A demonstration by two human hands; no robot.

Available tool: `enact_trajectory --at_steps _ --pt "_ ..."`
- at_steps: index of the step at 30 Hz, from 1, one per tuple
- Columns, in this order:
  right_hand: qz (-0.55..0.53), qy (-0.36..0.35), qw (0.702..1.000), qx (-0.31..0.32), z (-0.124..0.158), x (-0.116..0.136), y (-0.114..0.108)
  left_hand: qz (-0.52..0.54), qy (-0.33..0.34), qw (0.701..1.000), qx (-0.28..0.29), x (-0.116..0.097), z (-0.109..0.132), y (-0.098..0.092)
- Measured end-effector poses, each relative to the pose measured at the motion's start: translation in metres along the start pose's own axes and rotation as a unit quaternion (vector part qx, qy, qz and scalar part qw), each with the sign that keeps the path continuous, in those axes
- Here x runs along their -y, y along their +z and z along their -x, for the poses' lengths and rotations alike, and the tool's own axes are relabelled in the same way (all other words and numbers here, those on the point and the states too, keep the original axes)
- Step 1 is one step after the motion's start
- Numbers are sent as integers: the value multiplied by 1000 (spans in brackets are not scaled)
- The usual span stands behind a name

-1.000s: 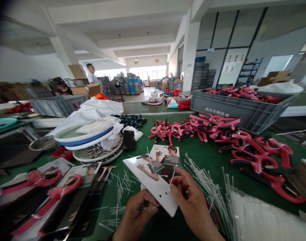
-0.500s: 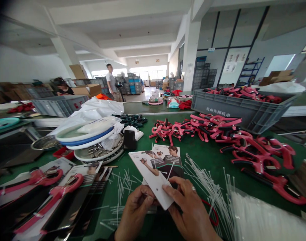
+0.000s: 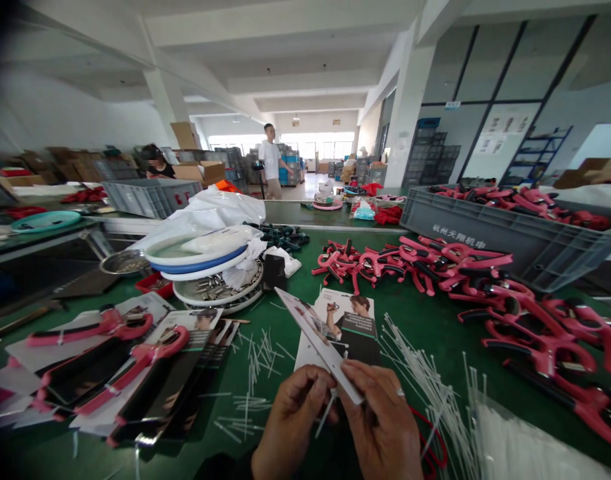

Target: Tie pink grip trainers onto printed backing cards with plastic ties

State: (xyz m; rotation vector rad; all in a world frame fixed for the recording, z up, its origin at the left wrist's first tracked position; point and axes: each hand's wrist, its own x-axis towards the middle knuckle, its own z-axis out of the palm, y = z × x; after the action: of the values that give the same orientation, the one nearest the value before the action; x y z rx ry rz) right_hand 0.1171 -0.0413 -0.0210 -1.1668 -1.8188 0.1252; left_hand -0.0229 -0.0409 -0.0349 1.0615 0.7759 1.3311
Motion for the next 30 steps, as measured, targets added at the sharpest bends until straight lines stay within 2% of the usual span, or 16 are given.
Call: enact_trajectory --at_steps 4,7,9,12,15,19,23,30 --pt "-20 46 998 -30 -7 4 -4 12 19 1000 1 -1 1 1" --pt "-49 84 995 -33 -10 7 -7 -49 99 993 30 -3 0 2" --pt "-69 97 993 -27 -12 9 -8 -97 155 983 26 -7 -2 4" --pt "-91 116 989 -17 -13 11 -10 -118 171 978 3 -15 -7 9" --pt "-111 150 982 -9 -13 10 -11 -76 137 988 -10 -17 -14 14" --pt "-148 201 968 13 -12 5 -12 40 29 999 5 -10 -22 17" --pt "-168 217 961 13 -10 2 -12 105 22 994 -10 -8 -25 18" --pt "-172 224 959 11 -10 1 -11 121 -27 992 20 -14 -21 16"
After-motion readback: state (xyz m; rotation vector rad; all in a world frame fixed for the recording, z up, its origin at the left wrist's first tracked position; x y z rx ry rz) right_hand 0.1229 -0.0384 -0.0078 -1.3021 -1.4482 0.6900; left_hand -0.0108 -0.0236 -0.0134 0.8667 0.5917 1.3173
